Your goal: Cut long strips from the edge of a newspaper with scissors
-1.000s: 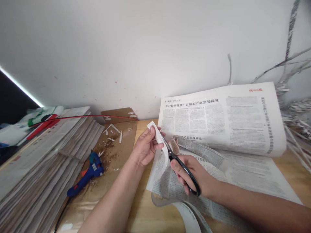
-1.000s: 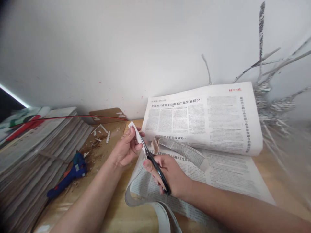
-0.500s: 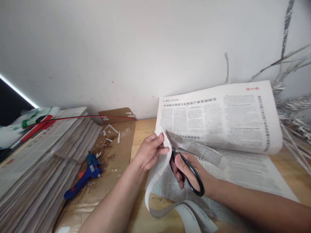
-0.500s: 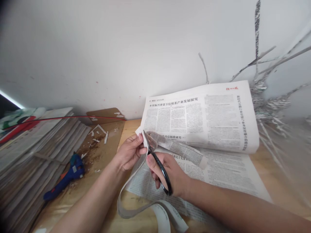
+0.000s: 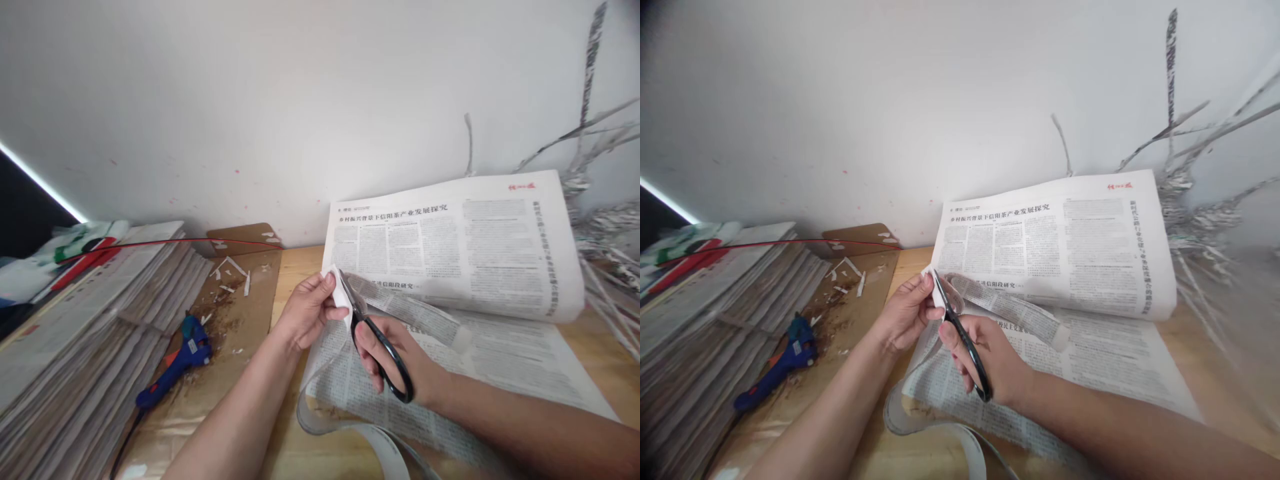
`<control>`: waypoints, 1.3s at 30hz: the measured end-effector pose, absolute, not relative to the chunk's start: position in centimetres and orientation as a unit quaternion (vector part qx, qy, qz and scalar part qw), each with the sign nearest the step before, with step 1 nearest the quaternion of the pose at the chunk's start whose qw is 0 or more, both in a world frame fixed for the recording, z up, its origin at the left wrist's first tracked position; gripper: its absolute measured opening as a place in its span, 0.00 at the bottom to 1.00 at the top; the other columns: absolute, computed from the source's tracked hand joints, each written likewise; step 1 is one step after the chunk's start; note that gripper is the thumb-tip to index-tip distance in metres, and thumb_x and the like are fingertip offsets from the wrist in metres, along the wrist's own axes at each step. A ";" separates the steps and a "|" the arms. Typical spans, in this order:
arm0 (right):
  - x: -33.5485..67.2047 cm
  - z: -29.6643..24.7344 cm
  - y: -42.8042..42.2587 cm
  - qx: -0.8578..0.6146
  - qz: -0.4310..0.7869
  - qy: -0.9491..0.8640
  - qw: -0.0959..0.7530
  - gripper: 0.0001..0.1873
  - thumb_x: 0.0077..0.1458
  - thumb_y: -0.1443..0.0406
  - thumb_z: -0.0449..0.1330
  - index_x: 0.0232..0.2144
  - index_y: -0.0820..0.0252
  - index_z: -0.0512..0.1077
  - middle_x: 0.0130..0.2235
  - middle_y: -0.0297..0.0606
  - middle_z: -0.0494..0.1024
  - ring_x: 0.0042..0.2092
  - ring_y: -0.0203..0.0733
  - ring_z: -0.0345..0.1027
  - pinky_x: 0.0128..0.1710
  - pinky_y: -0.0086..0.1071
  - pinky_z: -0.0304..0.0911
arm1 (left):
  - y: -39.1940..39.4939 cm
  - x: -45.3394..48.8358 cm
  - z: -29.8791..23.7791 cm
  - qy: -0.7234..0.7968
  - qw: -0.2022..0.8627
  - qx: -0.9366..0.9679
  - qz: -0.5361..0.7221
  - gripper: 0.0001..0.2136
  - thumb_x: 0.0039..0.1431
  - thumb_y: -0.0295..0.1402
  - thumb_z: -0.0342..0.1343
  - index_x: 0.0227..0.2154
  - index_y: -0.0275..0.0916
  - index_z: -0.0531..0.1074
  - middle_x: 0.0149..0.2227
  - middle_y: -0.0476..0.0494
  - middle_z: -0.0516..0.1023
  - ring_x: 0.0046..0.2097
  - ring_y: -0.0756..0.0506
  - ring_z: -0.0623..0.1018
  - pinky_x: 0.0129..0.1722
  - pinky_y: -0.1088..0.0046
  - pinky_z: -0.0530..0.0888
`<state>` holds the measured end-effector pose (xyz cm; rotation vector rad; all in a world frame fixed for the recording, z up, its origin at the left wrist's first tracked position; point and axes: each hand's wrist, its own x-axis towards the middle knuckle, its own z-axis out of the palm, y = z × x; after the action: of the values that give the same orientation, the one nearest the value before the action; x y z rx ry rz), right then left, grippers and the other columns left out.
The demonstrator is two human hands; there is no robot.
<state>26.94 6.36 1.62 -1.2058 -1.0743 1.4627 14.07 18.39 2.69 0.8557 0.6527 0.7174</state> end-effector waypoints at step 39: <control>28.5 -0.1 7.1 -0.419 0.453 -0.530 0.582 0.26 0.54 0.44 0.62 0.24 0.58 0.64 0.19 0.27 0.63 0.17 0.30 0.60 0.14 0.24 0.62 | 18.9 10.7 6.7 0.308 0.654 0.446 0.528 0.19 0.45 0.46 0.70 0.32 0.40 0.71 0.24 0.50 0.78 0.23 0.50 0.78 0.14 0.84 0.66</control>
<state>28.52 7.11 -0.13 -0.9789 -1.2380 1.0577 10.66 18.85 6.70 1.0118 0.6986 1.1981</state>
